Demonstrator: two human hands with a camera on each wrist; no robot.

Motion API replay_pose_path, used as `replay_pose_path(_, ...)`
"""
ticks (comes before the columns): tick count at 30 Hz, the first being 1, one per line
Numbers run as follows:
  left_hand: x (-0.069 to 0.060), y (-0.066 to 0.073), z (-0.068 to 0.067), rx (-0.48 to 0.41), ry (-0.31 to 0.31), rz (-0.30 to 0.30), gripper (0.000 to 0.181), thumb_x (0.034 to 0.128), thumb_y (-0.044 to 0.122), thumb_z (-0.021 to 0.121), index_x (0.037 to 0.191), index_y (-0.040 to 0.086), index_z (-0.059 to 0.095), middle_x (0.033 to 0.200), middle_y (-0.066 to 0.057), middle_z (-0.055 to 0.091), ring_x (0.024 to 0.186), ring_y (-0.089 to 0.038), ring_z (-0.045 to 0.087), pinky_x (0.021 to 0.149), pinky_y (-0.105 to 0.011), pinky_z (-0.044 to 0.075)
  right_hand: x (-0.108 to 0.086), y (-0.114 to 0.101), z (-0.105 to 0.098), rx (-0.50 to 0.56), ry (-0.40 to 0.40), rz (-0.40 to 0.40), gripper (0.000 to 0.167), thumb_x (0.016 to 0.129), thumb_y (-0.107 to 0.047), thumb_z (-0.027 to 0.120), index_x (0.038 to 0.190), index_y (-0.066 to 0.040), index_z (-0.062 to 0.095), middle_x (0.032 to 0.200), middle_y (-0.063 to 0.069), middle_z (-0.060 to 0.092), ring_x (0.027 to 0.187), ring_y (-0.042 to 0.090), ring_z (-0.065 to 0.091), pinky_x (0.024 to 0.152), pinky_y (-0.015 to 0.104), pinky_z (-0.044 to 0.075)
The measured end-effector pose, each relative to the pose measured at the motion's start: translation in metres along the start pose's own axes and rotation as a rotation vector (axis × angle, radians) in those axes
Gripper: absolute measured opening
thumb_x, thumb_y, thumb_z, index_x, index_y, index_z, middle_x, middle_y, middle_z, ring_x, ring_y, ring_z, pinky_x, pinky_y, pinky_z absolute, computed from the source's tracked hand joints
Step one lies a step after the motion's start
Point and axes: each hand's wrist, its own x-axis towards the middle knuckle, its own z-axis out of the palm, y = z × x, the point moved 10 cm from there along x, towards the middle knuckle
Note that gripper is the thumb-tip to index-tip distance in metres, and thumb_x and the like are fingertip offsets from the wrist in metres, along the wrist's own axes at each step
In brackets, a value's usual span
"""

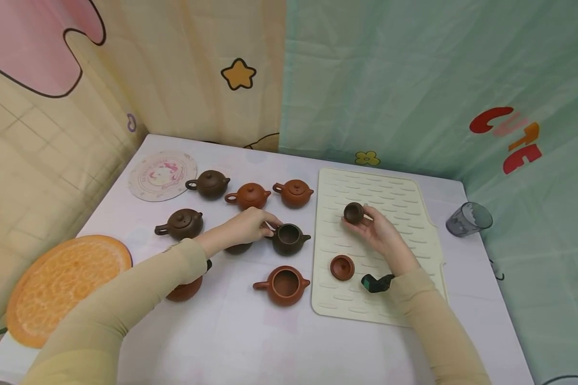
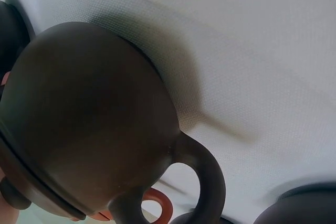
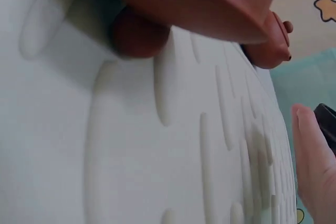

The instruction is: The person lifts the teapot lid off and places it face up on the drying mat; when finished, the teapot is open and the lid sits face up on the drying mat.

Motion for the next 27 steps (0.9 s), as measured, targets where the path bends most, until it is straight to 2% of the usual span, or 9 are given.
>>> replay_pose_path(2, 0.0, 0.0, 0.0, -0.002, 0.001, 0.001, 0.032, 0.0908, 0.009, 0.07, 0.123, 0.012, 0.07, 0.116, -0.004, 0.073, 0.103, -0.016, 0.067, 0.086, -0.033, 0.054, 0.004, 0.001, -0.002, -0.044, 0.012, -0.003, 0.061, 0.107, -0.025, 0.035, 0.158, -0.009, 0.006, 0.143, 0.023, 0.04, 0.122, 0.025, 0.06, 0.11, 0.031, 0.04)
replay_pose_path(4, 0.0, 0.0, 0.0, -0.003, 0.003, 0.0, 0.032, 0.0908, 0.009, 0.07, 0.123, 0.013, 0.07, 0.116, -0.004, 0.073, 0.104, -0.016, 0.067, 0.086, -0.033, 0.054, 0.009, 0.001, -0.004, -0.191, 0.026, -0.022, 0.06, 0.108, -0.024, 0.034, 0.158, -0.005, 0.006, 0.152, 0.027, 0.031, 0.13, 0.029, 0.053, 0.106, 0.028, 0.044)
replay_pose_path(7, 0.0, 0.0, 0.0, -0.007, 0.011, -0.001, 0.032, 0.0906, 0.009, 0.07, 0.122, 0.012, 0.071, 0.116, -0.004, 0.073, 0.103, -0.016, 0.067, 0.086, -0.033, 0.054, 0.013, 0.002, -0.004, -0.397, 0.055, -0.039, 0.058, 0.108, -0.021, 0.034, 0.156, 0.002, 0.011, 0.159, 0.026, 0.021, 0.14, 0.034, 0.04, 0.103, 0.028, 0.047)
replay_pose_path(9, 0.0, 0.0, -0.001, -0.007, 0.017, -0.001, 0.031, 0.0904, 0.009, 0.07, 0.122, 0.012, 0.071, 0.115, -0.004, 0.073, 0.103, -0.016, 0.067, 0.085, -0.033, 0.054, 0.014, 0.004, -0.004, -0.506, 0.081, -0.036, 0.058, 0.108, -0.023, 0.038, 0.155, 0.003, 0.016, 0.16, 0.025, 0.02, 0.143, 0.036, 0.035, 0.104, 0.03, 0.047)
replay_pose_path(14, 0.0, 0.002, 0.001, -0.006, 0.019, 0.004, 0.031, 0.0901, 0.009, 0.07, 0.121, 0.012, 0.071, 0.114, -0.003, 0.074, 0.104, -0.016, 0.067, 0.085, -0.032, 0.054, 0.012, 0.002, -0.008, -0.717, 0.178, -0.033, 0.057, 0.104, -0.027, 0.05, 0.151, 0.001, 0.034, 0.156, 0.021, 0.033, 0.139, 0.032, 0.041, 0.109, 0.036, 0.043)
replay_pose_path(18, 0.0, 0.002, 0.001, -0.006, 0.017, 0.001, 0.031, 0.09, 0.009, 0.07, 0.121, 0.012, 0.071, 0.115, -0.003, 0.074, 0.103, -0.015, 0.068, 0.084, -0.031, 0.054, 0.013, -0.001, -0.012, -0.785, 0.214, -0.047, 0.056, 0.101, -0.028, 0.055, 0.148, 0.001, 0.041, 0.154, 0.02, 0.037, 0.138, 0.031, 0.044, 0.11, 0.037, 0.042)
replay_pose_path(27, 0.001, 0.0, 0.001, -0.003, 0.016, -0.011, 0.031, 0.0899, 0.009, 0.071, 0.121, 0.013, 0.072, 0.115, -0.003, 0.074, 0.101, -0.014, 0.067, 0.082, -0.029, 0.054, 0.013, -0.002, -0.019, -0.798, 0.252, -0.045, 0.051, 0.099, -0.028, 0.059, 0.143, -0.002, 0.05, 0.153, 0.016, 0.042, 0.138, 0.028, 0.046, 0.11, 0.035, 0.043)
